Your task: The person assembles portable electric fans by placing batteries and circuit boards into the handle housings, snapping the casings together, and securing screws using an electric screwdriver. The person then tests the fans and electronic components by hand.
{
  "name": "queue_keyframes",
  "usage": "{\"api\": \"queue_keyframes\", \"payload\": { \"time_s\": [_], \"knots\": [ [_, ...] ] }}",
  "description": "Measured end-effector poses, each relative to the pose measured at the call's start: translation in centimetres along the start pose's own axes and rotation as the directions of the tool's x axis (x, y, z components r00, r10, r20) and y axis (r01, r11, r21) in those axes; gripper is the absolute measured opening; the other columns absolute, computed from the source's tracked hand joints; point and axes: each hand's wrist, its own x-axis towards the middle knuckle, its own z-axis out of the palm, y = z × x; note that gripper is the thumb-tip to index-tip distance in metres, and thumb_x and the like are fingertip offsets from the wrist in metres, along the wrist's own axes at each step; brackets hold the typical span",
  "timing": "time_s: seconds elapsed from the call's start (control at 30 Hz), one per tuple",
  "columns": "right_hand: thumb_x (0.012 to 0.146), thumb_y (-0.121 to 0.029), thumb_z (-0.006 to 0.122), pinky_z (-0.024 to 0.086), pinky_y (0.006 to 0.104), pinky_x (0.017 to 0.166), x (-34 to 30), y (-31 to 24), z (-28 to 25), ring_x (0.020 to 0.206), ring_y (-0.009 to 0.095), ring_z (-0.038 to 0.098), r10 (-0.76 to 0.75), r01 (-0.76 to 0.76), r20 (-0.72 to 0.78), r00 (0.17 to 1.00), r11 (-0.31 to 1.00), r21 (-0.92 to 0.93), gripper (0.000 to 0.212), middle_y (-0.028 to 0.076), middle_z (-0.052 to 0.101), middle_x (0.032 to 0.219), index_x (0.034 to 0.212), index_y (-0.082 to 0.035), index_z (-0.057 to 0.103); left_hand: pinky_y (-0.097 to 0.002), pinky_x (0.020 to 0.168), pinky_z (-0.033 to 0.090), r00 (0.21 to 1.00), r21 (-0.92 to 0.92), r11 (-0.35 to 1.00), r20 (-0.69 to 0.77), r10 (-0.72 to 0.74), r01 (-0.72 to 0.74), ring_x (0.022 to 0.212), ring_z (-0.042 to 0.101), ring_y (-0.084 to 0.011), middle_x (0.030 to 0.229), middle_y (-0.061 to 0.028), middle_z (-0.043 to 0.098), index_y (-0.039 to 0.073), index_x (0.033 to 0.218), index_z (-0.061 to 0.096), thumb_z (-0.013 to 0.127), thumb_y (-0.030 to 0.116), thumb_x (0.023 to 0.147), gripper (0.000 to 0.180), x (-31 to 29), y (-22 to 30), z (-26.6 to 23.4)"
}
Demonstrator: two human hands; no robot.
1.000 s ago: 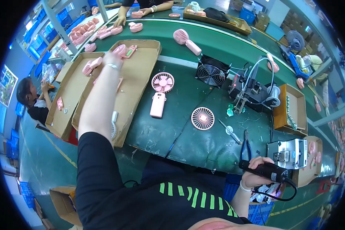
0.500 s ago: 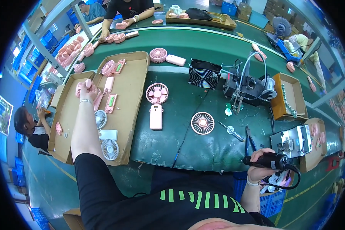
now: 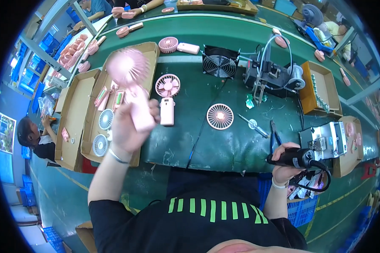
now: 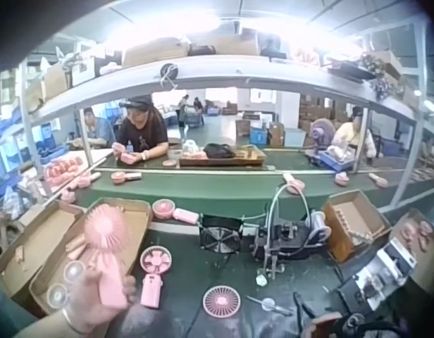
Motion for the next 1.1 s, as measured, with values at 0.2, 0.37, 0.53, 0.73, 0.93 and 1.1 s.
{"api": "queue_keyframes", "payload": {
  "time_s": [0.2, 0.37, 0.53, 0.73, 0.93, 1.1],
  "knots": [
    [0.085, -0.079, 0.038, 0.043, 0.0280, 0.058, 0.6, -1.0, -0.8, 0.059, 0.018, 0.053, 0.056, -0.062, 0.094, 0.994, 0.997, 0.056, 0.090, 0.010, 0.056, 0.068, 0.115, 0.004, 0.054, -0.0322, 0.078, 0.048, 0.994, 0.117, 0.988, 0.042, -0.104, 0.098, 0.084, 0.056, -0.0180, 0.097, -0.0102, 0.056, 0.001, 0.119, 0.048, 0.060, 0.005, 0.074, 0.046, -1.3, -11.3, 2.8],
    [0.076, -0.087, 0.041, 0.040, 0.0309, 0.054, 2.0, -3.2, 0.4, 0.054, 0.018, 0.047, -0.181, 0.156, 0.119, 0.976, 0.969, 0.193, 0.094, 0.008, 0.051, 0.063, 0.110, -0.001, 0.053, -0.0297, 0.080, 0.048, 0.986, 0.263, 0.951, -0.034, -0.162, 0.165, 0.084, 0.057, -0.0150, 0.093, -0.0074, 0.058, 0.002, 0.111, 0.054, 0.062, 0.009, 0.083, 0.030, -1.2, -18.1, 4.2],
    [0.091, -0.066, 0.048, 0.041, 0.0292, 0.048, 0.8, -6.5, 4.1, 0.048, 0.016, 0.048, -0.408, 0.285, 0.192, 0.892, 0.840, 0.461, 0.060, 0.003, 0.050, 0.060, 0.110, -0.010, 0.050, -0.0291, 0.076, 0.052, 0.951, 0.300, 0.903, -0.126, -0.282, 0.307, 0.080, 0.063, -0.0141, 0.097, -0.0095, 0.065, 0.002, 0.104, 0.057, 0.061, 0.008, 0.089, 0.017, -1.3, -21.7, 5.2],
    [0.098, -0.053, 0.046, 0.045, 0.0339, 0.051, -1.0, -7.1, 5.4, 0.049, 0.020, 0.054, -0.350, 0.176, 0.300, 0.887, 0.858, 0.482, 0.044, 0.007, 0.056, 0.065, 0.113, -0.011, 0.046, -0.0267, 0.076, 0.052, 0.948, 0.311, 0.896, -0.101, -0.301, 0.317, 0.085, 0.063, -0.0114, 0.096, -0.0054, 0.064, -0.001, 0.109, 0.056, 0.051, 0.001, 0.091, 0.019, -1.9, -23.1, 5.2],
    [0.093, -0.039, 0.055, 0.048, 0.0366, 0.060, -1.5, -5.9, 5.6, 0.058, 0.024, 0.057, -0.304, 0.114, 0.283, 0.910, 0.837, 0.535, 0.037, 0.011, 0.058, 0.071, 0.109, -0.006, 0.046, -0.0267, 0.073, 0.052, 0.951, 0.332, 0.891, -0.103, -0.292, 0.309, 0.081, 0.062, -0.0115, 0.095, -0.0049, 0.064, 0.001, 0.110, 0.056, 0.057, 0.007, 0.093, 0.018, -2.2, -23.6, 5.1],
    [0.089, -0.069, 0.048, 0.045, 0.0333, 0.055, -1.6, -4.7, 5.9, 0.052, 0.020, 0.053, -0.274, 0.128, 0.242, 0.931, 0.864, 0.487, 0.060, 0.006, 0.054, 0.065, 0.101, -0.010, 0.044, -0.0266, 0.071, 0.052, 0.941, 0.339, 0.879, -0.153, -0.302, 0.337, 0.078, 0.062, -0.0116, 0.093, -0.0050, 0.064, 0.002, 0.110, 0.056, 0.059, 0.008, 0.093, 0.019, -2.2, -23.6, 4.8]
  ]
}}
